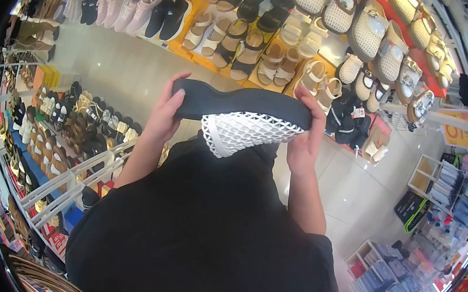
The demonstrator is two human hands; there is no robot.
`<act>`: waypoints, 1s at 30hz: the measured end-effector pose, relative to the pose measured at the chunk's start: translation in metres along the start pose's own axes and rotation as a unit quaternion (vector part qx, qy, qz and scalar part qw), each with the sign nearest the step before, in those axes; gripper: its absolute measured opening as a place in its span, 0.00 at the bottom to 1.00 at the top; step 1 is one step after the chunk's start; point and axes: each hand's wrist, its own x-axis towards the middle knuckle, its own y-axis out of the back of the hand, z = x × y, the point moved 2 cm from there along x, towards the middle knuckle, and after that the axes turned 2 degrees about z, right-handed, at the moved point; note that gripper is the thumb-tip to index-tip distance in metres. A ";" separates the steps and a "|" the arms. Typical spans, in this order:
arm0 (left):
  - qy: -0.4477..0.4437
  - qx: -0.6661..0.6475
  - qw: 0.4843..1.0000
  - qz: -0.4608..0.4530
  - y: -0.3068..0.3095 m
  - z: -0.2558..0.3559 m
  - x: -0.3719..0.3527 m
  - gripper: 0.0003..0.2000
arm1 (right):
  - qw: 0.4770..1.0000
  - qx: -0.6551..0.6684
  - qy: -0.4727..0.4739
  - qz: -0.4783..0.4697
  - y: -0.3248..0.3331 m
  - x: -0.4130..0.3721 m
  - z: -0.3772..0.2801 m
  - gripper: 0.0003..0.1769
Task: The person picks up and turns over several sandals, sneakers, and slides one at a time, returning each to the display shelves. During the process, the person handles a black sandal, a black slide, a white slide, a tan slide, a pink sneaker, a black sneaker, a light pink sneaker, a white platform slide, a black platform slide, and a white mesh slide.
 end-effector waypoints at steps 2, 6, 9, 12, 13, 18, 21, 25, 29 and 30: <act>-0.062 0.069 0.996 0.013 -0.002 0.003 -0.003 0.27 | 0.992 0.082 -0.081 0.046 -0.002 -0.001 0.005 0.34; -0.183 0.148 0.972 0.007 -0.019 0.023 -0.014 0.36 | 0.925 0.260 -0.248 0.123 0.000 -0.007 0.019 0.32; -0.280 0.202 0.938 -0.032 -0.017 0.028 -0.015 0.42 | 0.918 0.264 -0.276 0.107 0.003 -0.011 0.024 0.30; -0.315 0.160 0.933 -0.063 -0.011 0.020 -0.015 0.41 | 0.935 0.279 -0.201 0.089 0.007 -0.014 0.025 0.23; -0.317 0.128 0.937 -0.065 -0.011 0.018 -0.015 0.41 | 0.944 0.268 -0.174 0.082 0.007 -0.015 0.022 0.21; -0.338 0.094 0.935 -0.059 -0.007 0.008 -0.010 0.38 | 0.940 0.283 -0.153 0.109 -0.005 -0.013 0.002 0.24; -0.332 0.075 0.939 -0.051 -0.004 0.004 -0.008 0.36 | 0.951 0.257 -0.123 0.121 -0.010 -0.008 -0.006 0.31; -0.290 0.091 0.952 -0.032 -0.003 0.001 -0.009 0.31 | 0.968 0.201 -0.115 0.093 -0.003 -0.011 -0.008 0.37; -0.254 0.062 0.964 -0.043 -0.003 0.001 -0.008 0.29 | 0.979 0.161 -0.089 0.090 -0.004 -0.013 -0.014 0.38; -0.246 0.060 0.966 -0.043 -0.002 0.002 -0.008 0.29 | 0.979 0.162 -0.083 0.088 -0.005 -0.013 -0.015 0.39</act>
